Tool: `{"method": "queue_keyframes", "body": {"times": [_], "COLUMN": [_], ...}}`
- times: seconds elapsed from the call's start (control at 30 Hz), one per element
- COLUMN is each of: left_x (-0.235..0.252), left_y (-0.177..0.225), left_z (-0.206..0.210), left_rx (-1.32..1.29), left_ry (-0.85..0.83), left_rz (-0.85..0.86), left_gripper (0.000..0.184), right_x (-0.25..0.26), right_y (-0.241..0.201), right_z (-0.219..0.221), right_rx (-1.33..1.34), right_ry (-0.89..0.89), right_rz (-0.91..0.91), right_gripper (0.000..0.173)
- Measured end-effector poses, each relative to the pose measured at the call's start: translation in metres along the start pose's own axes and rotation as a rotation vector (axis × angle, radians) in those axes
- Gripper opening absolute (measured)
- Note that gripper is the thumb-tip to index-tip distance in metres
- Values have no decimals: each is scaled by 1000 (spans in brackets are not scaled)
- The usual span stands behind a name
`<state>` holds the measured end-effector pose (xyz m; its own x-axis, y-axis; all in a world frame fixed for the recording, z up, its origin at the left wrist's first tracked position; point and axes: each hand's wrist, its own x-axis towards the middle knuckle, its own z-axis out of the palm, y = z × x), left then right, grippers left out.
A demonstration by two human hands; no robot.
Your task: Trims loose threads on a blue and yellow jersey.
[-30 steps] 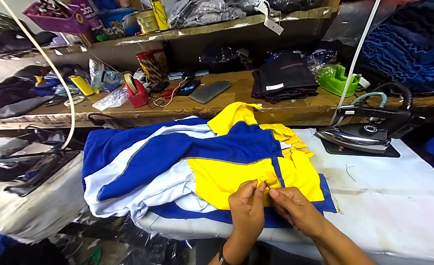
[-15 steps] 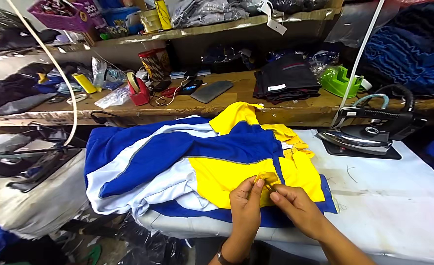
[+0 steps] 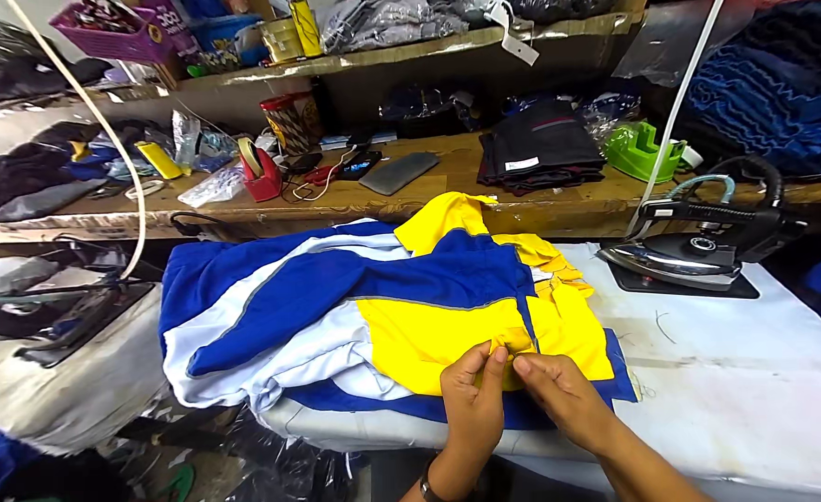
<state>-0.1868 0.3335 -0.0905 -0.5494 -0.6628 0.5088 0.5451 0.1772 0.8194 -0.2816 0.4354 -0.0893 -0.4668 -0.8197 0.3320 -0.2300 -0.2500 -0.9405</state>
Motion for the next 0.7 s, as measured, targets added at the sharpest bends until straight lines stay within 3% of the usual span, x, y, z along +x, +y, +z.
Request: {"method": "queue_keyframes", "body": {"times": [0.3, 0.7], "left_x": [0, -2], "left_y": [0, -2], "left_z": [1, -1], "left_rx": [-107, -28], "left_ry": [11, -30], "left_rz": [-46, 46], "left_gripper": [19, 18], "right_x": [-2, 0], "right_y": [1, -7], "right_z": [-6, 4], "right_rx": [-163, 183], "right_ry": [-26, -40], "right_rz": [-81, 42], "right_gripper": [44, 43]}}
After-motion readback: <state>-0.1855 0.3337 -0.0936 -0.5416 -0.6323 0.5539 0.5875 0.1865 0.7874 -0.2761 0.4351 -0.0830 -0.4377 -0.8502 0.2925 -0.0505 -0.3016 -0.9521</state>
